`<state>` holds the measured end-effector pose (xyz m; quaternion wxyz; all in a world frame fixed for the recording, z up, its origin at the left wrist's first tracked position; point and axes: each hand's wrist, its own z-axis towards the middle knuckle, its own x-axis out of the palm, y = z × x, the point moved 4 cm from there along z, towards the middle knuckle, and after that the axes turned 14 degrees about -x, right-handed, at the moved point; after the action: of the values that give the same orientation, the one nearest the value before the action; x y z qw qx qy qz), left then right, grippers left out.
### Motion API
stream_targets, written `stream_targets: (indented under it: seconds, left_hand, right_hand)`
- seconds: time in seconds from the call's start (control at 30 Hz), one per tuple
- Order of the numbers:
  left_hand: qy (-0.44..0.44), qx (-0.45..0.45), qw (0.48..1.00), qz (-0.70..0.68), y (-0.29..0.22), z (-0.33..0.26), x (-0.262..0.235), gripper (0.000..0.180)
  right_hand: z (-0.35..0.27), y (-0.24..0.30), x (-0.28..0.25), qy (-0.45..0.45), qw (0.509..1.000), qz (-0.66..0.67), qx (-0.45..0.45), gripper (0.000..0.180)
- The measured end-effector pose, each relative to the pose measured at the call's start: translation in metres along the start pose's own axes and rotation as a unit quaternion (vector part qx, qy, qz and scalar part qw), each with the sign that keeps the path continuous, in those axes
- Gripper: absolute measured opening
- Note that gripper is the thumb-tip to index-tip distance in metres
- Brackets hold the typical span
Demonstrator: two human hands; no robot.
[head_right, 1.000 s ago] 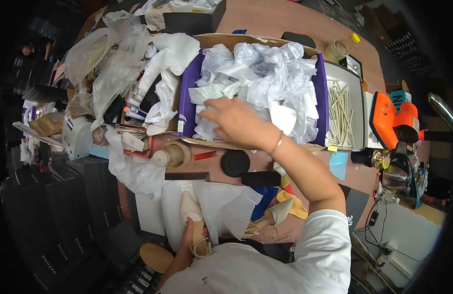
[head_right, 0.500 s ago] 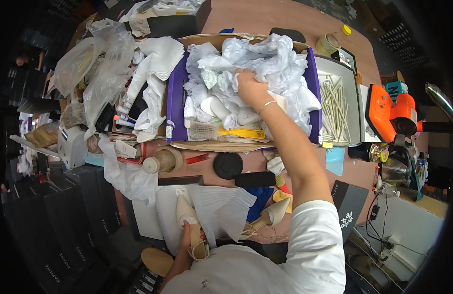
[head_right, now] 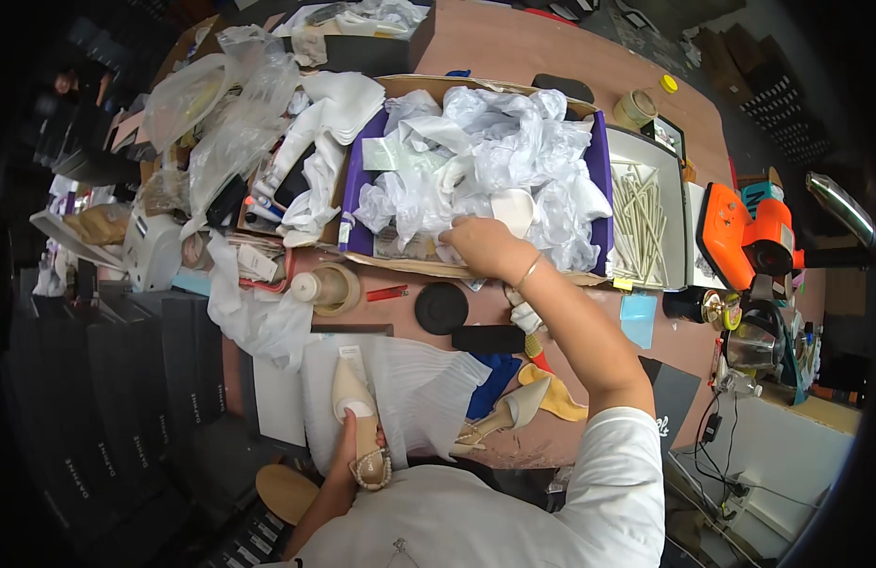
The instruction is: Packing high-heeled shoes into brand-labeled boxes with protective paper.
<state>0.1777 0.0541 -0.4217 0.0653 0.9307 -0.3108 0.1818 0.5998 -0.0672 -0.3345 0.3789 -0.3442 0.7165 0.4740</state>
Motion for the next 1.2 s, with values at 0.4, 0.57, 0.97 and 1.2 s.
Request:
stream_targets:
  seconds: [0.4, 0.57, 0.97, 1.2]
  left_hand:
    - [0.172, 0.051, 0.980, -0.091, -0.015, -0.058, 0.038, 0.069]
    - [0.140, 0.143, 0.978, -0.054, -0.011, -0.079, 0.068, 0.066]
    - [0.149, 0.179, 0.959, 0.161, 0.016, -0.104, 0.070, 0.059]
    - [0.143, 0.034, 0.989, 0.035, 0.018, -0.074, 0.056, 0.050]
  right_hand:
    - [-0.035, 0.076, -0.037, -0.277, 0.925, 0.255, 0.059, 0.044]
    - [-0.064, 0.238, 0.053, -0.211, 0.801, 0.558, -0.050, 0.034]
    - [-0.071, 0.297, 0.085, -0.494, 0.786, 0.371, 0.019, 0.059]
    - [-0.036, 0.281, 0.129, -0.323, 0.881, 0.334, 0.082, 0.061]
